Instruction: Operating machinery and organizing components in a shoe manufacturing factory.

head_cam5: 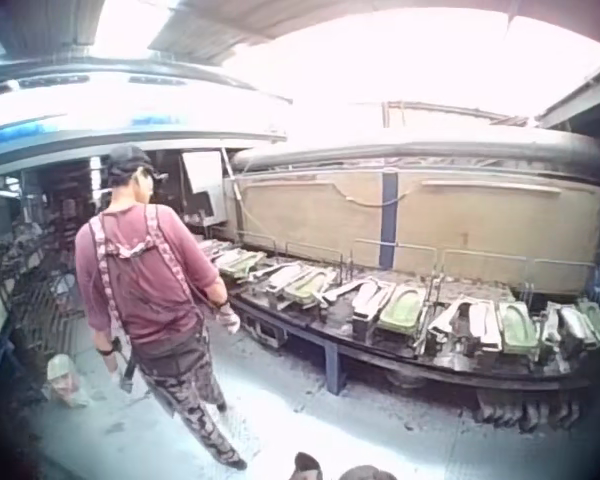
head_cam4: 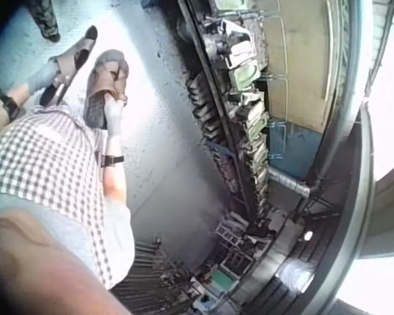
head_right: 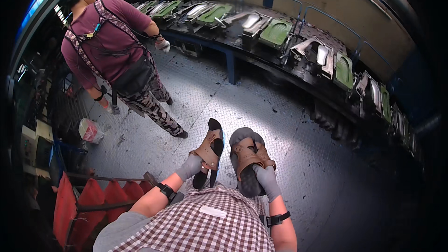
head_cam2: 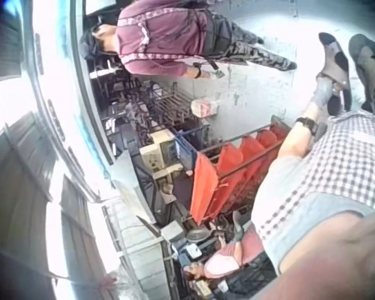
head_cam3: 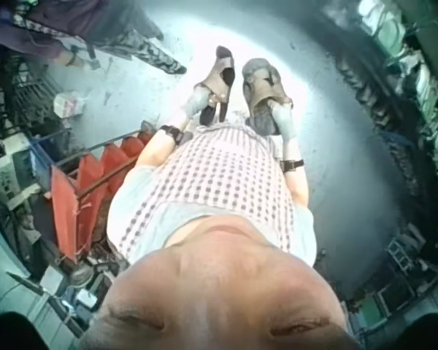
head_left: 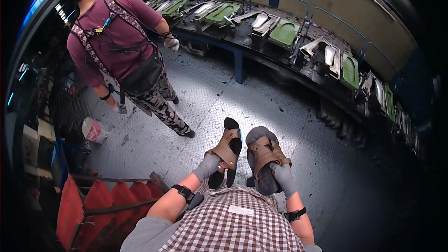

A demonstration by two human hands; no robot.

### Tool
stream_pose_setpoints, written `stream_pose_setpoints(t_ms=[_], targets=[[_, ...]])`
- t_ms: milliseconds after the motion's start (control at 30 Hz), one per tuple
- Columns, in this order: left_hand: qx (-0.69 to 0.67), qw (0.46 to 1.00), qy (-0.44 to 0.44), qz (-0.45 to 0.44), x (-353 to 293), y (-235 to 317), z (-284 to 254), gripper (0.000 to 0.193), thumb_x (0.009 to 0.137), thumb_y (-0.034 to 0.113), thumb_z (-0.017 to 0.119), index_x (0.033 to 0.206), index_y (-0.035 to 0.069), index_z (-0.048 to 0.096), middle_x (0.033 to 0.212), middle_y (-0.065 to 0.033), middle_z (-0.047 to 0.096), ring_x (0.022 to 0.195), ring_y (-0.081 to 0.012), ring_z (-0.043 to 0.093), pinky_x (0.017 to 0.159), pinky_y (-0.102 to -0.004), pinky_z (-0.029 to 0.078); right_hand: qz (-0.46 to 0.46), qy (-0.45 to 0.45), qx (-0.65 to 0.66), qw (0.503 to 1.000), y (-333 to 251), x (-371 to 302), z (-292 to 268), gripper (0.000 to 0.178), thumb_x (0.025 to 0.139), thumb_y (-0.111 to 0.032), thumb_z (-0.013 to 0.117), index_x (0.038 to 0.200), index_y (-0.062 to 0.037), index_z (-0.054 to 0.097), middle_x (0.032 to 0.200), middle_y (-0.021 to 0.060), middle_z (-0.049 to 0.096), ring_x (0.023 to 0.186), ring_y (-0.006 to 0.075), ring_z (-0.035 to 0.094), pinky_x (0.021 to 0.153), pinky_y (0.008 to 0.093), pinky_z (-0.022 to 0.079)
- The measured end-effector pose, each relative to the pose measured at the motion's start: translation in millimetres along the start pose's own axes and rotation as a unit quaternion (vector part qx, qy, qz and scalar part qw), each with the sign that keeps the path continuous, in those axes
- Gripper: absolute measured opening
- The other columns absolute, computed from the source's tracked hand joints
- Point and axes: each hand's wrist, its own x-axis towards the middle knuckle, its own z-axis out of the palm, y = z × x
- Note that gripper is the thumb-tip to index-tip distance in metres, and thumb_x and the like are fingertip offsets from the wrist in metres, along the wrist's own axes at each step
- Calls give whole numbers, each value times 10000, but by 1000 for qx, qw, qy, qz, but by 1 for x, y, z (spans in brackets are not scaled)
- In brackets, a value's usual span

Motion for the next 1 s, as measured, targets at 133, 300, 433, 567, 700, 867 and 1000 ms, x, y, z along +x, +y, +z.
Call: stream_pose_setpoints(t_ms=[133, 300, 433, 567, 700, 867, 1000], targets=[[-196, 948, 165, -188, 53, 3, -20, 319, 883, 22, 607, 1202, 16, 625, 1113, -58, 680, 973, -167, 639, 857, -321, 519, -82, 17, -42, 996, -15, 90, -30, 358, 884, -113, 657, 1187, 71, 610, 1099, 151, 688, 996, 232, 655, 845, 356, 517], [-274, 883, 331, -191, 63, -14, -63, 417, 889, 17, 641, 1301, 3, 574, 1171, -54, 662, 999, -165, 633, 865, -307, 514, -80, -48, -216, 972, -49, 209, 17, 429, 891, -301, 661, 1142, 47, 653, 1109, 259, 692, 1080, 378, 659, 917, 417, 504], [-268, 822, 448, -227, 41, -53, -137, 305, 937, 93, 610, 1229, 6, 633, 1127, -46, 674, 977, -151, 630, 835, -302, 507, -77, -175, -358, 914, -175, 253, 125, 445, 889, -266, 675, 1206, 44, 632, 1146, 256, 682, 1119, 373, 647, 939, 415, 502], [-182, 806, 491, -275, 54, -88, -217, 308, 942, 156, 611, 1210, 6, 634, 1098, -78, 689, 971, -175, 634, 834, -331, 503, -75, -236, -418, 874, -235, 312, 225, 552, 864, -404, 652, 1267, -27, 629, 1242, 255, 646, 1203, 397, 594, 1029, 425, 457], [-113, 795, 484, -348, 89, -121, -285, 328, 915, 170, 634, 1199, 7, 637, 1095, -94, 699, 960, -204, 657, 830, -357, 513, -79, -271, -439, 853, -290, 385, 321, 585, 864, -424, 648, 1297, -33, 608, 1264, 261, 632, 1232, 394, 573, 1045, 427, 446], [-100, 862, 432, -245, 196, -81, -383, 372, 908, 173, 649, 1244, 15, 619, 1197, -109, 670, 1049, -212, 640, 870, -347, 505, -92, -258, -364, 890, -368, 464, 385, 507, 880, -321, 685, 1232, 37, 614, 1163, 268, 673, 1132, 374, 644, 965, 417, 497], [-51, 861, 388, -324, 289, -52, -463, 383, 906, 149, 654, 1261, 12, 609, 1234, -117, 658, 1096, -230, 632, 903, -352, 501, -86, -242, -351, 900, -411, 547, 425, 530, 879, -279, 690, 1277, 50, 574, 1197, 252, 660, 1163, 350, 630, 964, 396, 498]])
